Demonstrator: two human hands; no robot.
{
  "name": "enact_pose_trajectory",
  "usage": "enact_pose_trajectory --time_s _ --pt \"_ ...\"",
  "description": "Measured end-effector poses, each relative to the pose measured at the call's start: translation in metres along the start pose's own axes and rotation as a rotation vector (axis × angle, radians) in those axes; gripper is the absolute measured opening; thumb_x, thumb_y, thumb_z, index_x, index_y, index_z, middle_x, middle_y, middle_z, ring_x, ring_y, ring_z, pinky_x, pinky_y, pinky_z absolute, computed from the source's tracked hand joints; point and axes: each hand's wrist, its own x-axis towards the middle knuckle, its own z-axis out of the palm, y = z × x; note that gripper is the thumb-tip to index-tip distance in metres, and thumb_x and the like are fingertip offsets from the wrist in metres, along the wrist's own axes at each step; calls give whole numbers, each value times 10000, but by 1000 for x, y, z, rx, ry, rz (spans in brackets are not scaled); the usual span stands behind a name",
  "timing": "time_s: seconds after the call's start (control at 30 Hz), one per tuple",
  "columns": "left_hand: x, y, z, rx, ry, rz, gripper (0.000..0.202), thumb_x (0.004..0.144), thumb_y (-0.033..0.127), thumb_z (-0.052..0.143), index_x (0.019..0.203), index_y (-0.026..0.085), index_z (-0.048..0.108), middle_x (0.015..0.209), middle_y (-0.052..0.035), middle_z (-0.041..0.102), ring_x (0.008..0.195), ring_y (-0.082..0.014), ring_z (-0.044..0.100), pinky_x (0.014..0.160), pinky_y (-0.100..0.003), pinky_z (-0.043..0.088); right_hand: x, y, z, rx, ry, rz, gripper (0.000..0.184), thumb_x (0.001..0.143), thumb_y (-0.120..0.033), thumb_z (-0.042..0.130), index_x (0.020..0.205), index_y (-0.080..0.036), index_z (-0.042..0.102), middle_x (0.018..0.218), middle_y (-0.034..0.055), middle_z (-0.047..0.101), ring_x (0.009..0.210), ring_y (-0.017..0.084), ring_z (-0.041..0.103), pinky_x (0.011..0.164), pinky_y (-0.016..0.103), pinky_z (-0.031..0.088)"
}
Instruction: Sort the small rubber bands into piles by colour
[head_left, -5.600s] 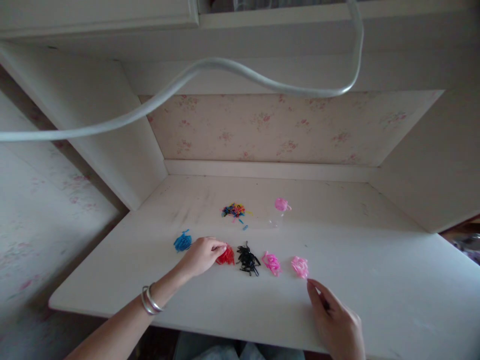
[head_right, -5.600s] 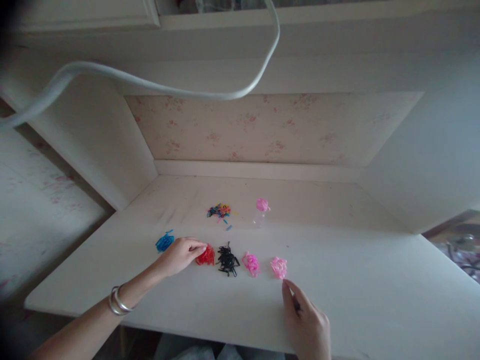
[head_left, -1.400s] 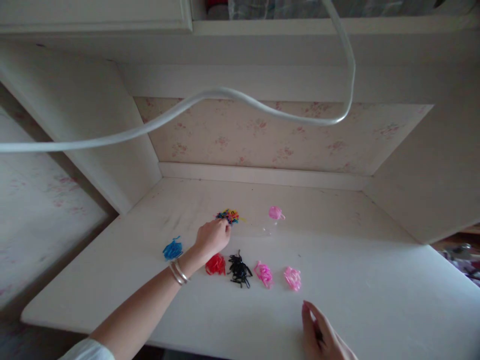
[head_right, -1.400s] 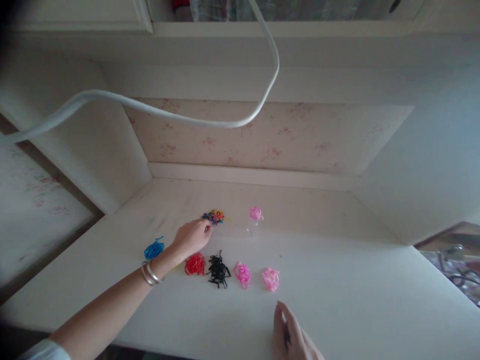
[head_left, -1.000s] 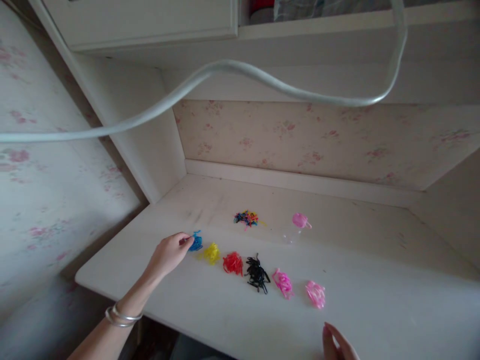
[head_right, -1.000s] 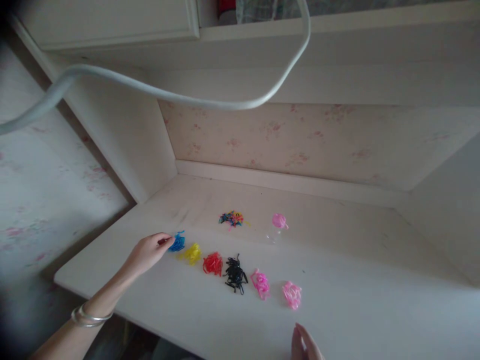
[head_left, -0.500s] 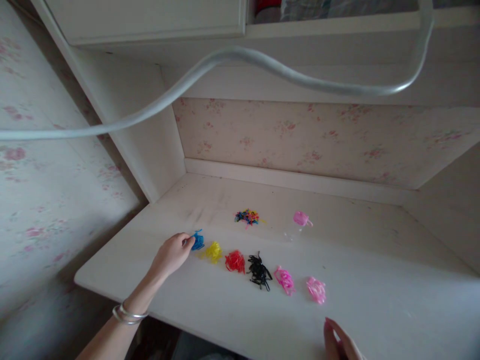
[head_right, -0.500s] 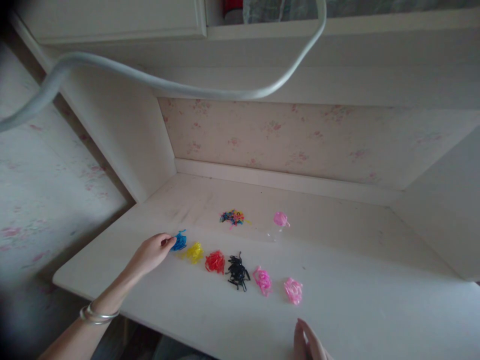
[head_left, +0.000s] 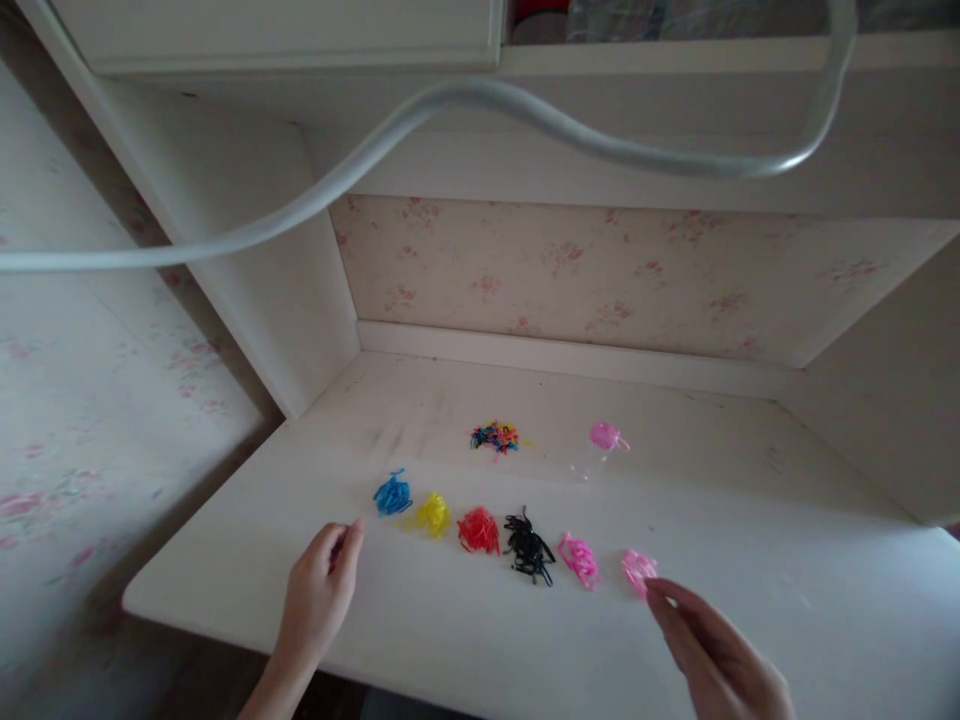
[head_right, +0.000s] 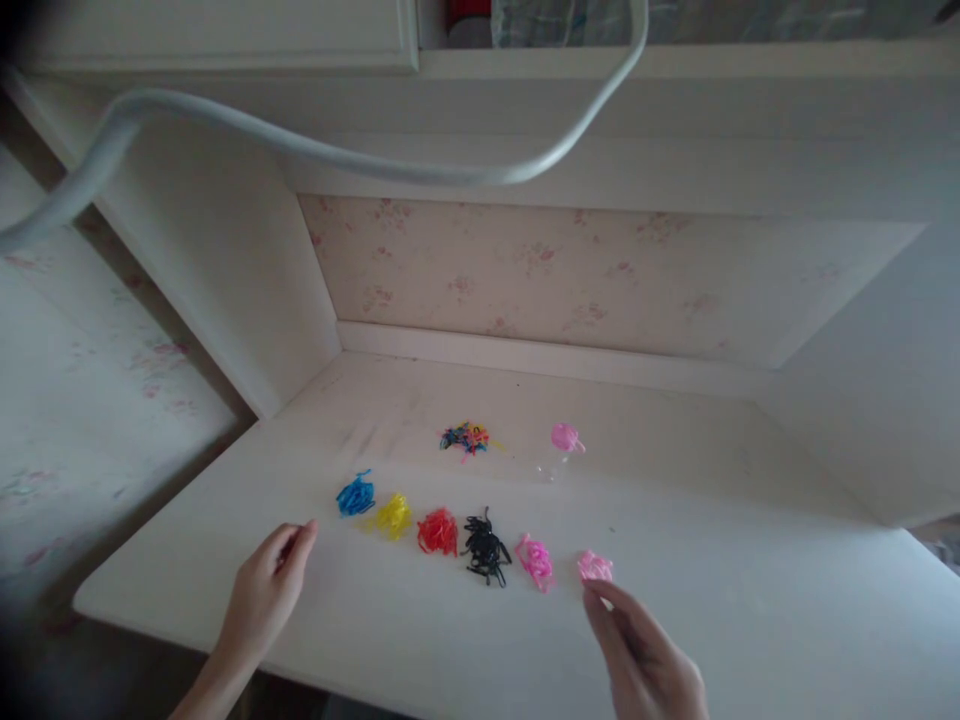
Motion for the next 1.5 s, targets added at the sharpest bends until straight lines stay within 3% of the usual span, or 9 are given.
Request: enact_pose_trajectory --time_s 0.1,0.2,0.33,0.5,0.77,1.03,1.23,1.5 --pt "3 0 0 -63 -17 -26 406 853 523 422 607 202 461 506 54 409 489 -105 424 493 -194 335 31 -48 27 -135 -263 -139 354 811 -514 511 918 -219 674 609 -16 609 507 103 507 463 186 364" --pt "6 -1 0 -92 -35 -37 415 849 538 428 610 201 470 506 56 395 487 -105 416 489 -195 329 71 -80 67 -301 -318 -178 324 855 -439 432 871 -240 688 639 -12 636 576 119 556 547 197 382" --pt "10 -5 2 -115 -45 -19 395 848 533 436 643 202 502 535 49 457 515 -110 453 521 -198 353 122 -87 116 -451 -324 -141 291 824 -380 460 910 -252 707 774 20 692 709 156 618 642 225 399" --pt "13 -8 3 -119 -56 9 375 851 516 439 657 204 515 535 48 480 516 -111 475 537 -199 368 153 -78 145 -538 -284 -66 340 802 -402 492 1043 -255 681 948 65 696 898 213 624 700 265 421" --pt "17 -4 4 -72 -65 35 375 859 494 429 645 203 531 523 37 519 498 -117 495 516 -203 369 153 -82 157 -591 -264 -96 339 871 -382 422 1033 -267 697 1005 77 695 985 222 608 783 286 425" --pt "14 0 1 -71 -76 38 365 865 496 429 672 208 546 566 26 573 515 -128 526 534 -218 378 141 -87 136 -634 -229 -197 438 915 -423 327 952 -241 724 956 78 714 880 195 645 700 239 406" --pt "14 3 1 -62 -86 18 380 870 500 423 657 204 530 546 36 532 511 -117 503 531 -217 350 128 -90 123 -647 -208 -233 434 917 -432 326 969 -259 721 916 67 722 852 192 649 660 232 380" --pt "13 2 3 -54 -78 50 362 885 461 419 656 199 518 571 34 525 534 -112 496 544 -220 339 117 -108 143 -624 -248 -283 421 896 -462 355 929 -274 730 856 61 720 776 191 642 615 231 357"
